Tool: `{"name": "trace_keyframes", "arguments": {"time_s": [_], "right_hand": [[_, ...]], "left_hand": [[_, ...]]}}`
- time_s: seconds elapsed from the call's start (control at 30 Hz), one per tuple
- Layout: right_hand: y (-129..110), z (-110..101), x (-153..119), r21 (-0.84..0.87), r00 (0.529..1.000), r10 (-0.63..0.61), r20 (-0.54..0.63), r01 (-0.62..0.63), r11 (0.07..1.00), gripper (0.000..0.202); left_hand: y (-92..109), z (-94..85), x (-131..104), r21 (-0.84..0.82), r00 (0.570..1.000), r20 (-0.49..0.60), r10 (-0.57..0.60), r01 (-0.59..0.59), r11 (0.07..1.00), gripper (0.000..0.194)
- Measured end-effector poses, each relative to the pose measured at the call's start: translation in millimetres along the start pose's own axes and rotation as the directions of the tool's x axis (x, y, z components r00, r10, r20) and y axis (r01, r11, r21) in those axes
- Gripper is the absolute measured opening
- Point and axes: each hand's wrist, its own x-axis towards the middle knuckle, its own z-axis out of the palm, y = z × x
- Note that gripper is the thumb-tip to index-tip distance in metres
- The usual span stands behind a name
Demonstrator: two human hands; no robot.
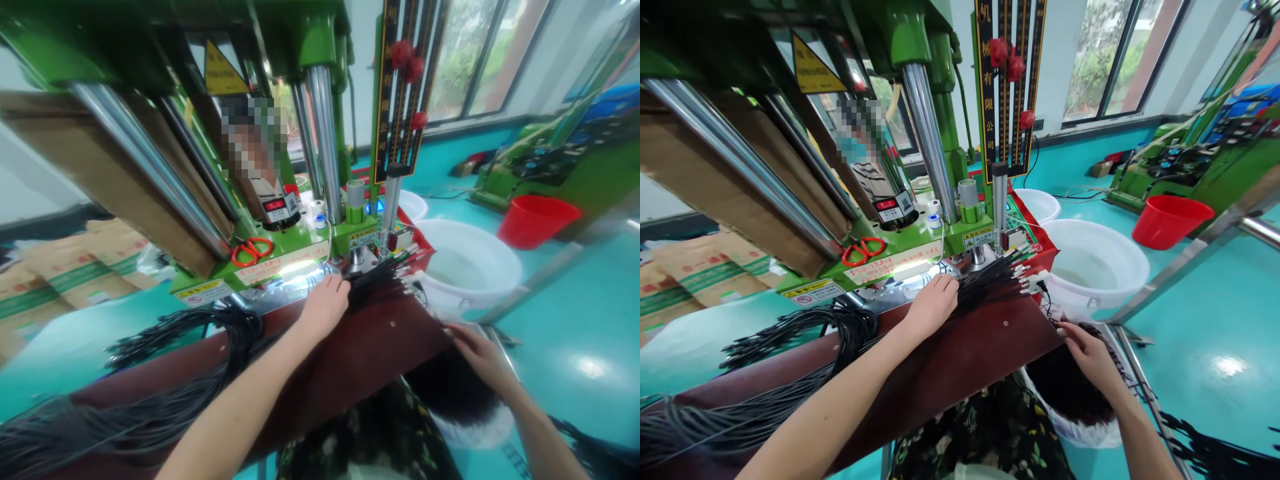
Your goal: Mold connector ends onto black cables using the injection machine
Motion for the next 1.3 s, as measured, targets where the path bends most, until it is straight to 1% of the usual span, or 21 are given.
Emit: {"name": "trace_keyframes", "arguments": {"time_s": [0.03, 0.1, 0.2, 0.27, 0.33, 0.4, 0.47, 0.53, 0.6, 0.67, 0.73, 0.8, 0.87, 0.9, 0.93, 0.97, 1.07, 1.1, 1.2, 1.27, 1.3], "right_hand": [[-3, -2, 0, -0.041, 0.999, -0.019, -0.032, 0.018, 0.999, 0.033], [-12, -5, 1, -0.114, 0.992, -0.08, -0.101, 0.068, 0.991, 0.031], [-40, -8, -1, -0.188, 0.955, -0.219, -0.199, 0.182, 0.965, 0.028], [-67, -5, -3, -0.185, 0.934, -0.292, -0.204, 0.256, 0.949, 0.025], [-94, 2, -4, -0.097, 0.938, -0.316, -0.145, 0.304, 0.948, 0.021], [-119, 14, -3, 0.062, 0.945, -0.323, -0.045, 0.325, 0.944, 0.019], [-138, 28, -2, 0.204, 0.939, -0.34, 0.054, 0.323, 0.924, 0.019], [-154, 42, 0, 0.278, 0.92, -0.367, 0.141, 0.319, 0.906, 0.019], [-166, 52, -1, 0.301, 0.886, -0.417, 0.201, 0.35, 0.887, 0.019], [-178, 59, -2, 0.307, 0.839, -0.498, 0.222, 0.424, 0.852, 0.02], [-188, 63, -2, 0.31, 0.778, -0.602, 0.18, 0.536, 0.786, 0.025], [-196, 67, 1, 0.289, 0.711, -0.697, 0.092, 0.651, 0.702, 0.03], [-199, 74, 9, 0.204, 0.637, -0.771, 0.024, 0.752, 0.627, 0.033], [-198, 79, 13, 0.13, 0.612, -0.79, 0.034, 0.781, 0.61, 0.034], [-196, 86, 18, 0.04, 0.607, -0.791, 0.07, 0.791, 0.611, 0.034], [-193, 93, 22, -0.058, 0.63, -0.766, 0.126, 0.776, 0.628, 0.036], [-177, 116, 29, -0.302, 0.779, -0.555, 0.293, 0.626, 0.719, 0.05], [-172, 121, 29, -0.343, 0.811, -0.482, 0.331, 0.58, 0.739, 0.054], [-166, 121, 26, -0.356, 0.831, -0.359, 0.424, 0.518, 0.778, 0.06], [-171, 110, 27, -0.268, 0.834, -0.36, 0.419, 0.492, 0.828, 0.055], [-176, 102, 29, -0.173, 0.84, -0.378, 0.388, 0.47, 0.866, 0.053]], "left_hand": [[0, -0.1, -5, -0.026, 0.998, -0.056, -0.016, 0.014, 1.0, 0.019], [-1, 1.0, -13, -0.172, 0.992, -0.113, -0.062, 0.042, 0.984, 0.014], [-1, 3.2, -21, -0.454, 0.981, -0.109, -0.158, 0.093, 0.886, 0.013], [-2, 4.1, -24, -0.571, 0.972, -0.082, -0.222, 0.137, 0.81, 0.014], [-2, 4.5, -27, -0.637, 0.963, -0.061, -0.263, 0.166, 0.753, 0.015], [-2, 4.5, -28, -0.655, 0.958, -0.071, -0.278, 0.166, 0.738, 0.015], [-1, 4.1, -29, -0.606, 0.952, -0.133, -0.275, 0.141, 0.782, 0.014], [0, 2.6, -30, -0.531, 0.942, -0.17, -0.291, 0.161, 0.832, 0.012], [1, -0.3, -29, -0.517, 0.943, -0.125, -0.31, 0.204, 0.831, 0.012], [1, -4.7, -27, -0.589, 0.952, -0.053, -0.303, 0.216, 0.779, 0.015], [0, -9.9, -26, -0.694, 0.958, -0.025, -0.286, 0.19, 0.695, 0.02], [-3, -14.7, -27, -0.784, 0.949, -0.022, -0.313, 0.178, 0.594, 0.024], [-7, -18.6, -30, -0.857, 0.942, -0.004, -0.335, 0.169, 0.486, 0.026], [-9, -20.1, -32, -0.887, 0.943, 0.012, -0.334, 0.164, 0.432, 0.026], [-11, -21.3, -33, -0.911, 0.945, 0.032, -0.326, 0.162, 0.379, 0.026], [-12, -22.2, -35, -0.932, 0.947, 0.056, -0.316, 0.163, 0.324, 0.027], [-15, -23.6, -38, -0.966, 0.943, 0.116, -0.313, 0.18, 0.183, 0.029], [-15, -23.8, -38, -0.972, 0.94, 0.124, -0.317, 0.18, 0.153, 0.029], [-16, -24.4, -39, -0.975, 0.942, 0.119, -0.313, 0.171, 0.144, 0.028], [-15, -24.9, -38, -0.967, 0.947, 0.112, -0.302, 0.174, 0.187, 0.028], [-14, -25.1, -38, -0.961, 0.95, 0.11, -0.293, 0.177, 0.213, 0.028]]}}
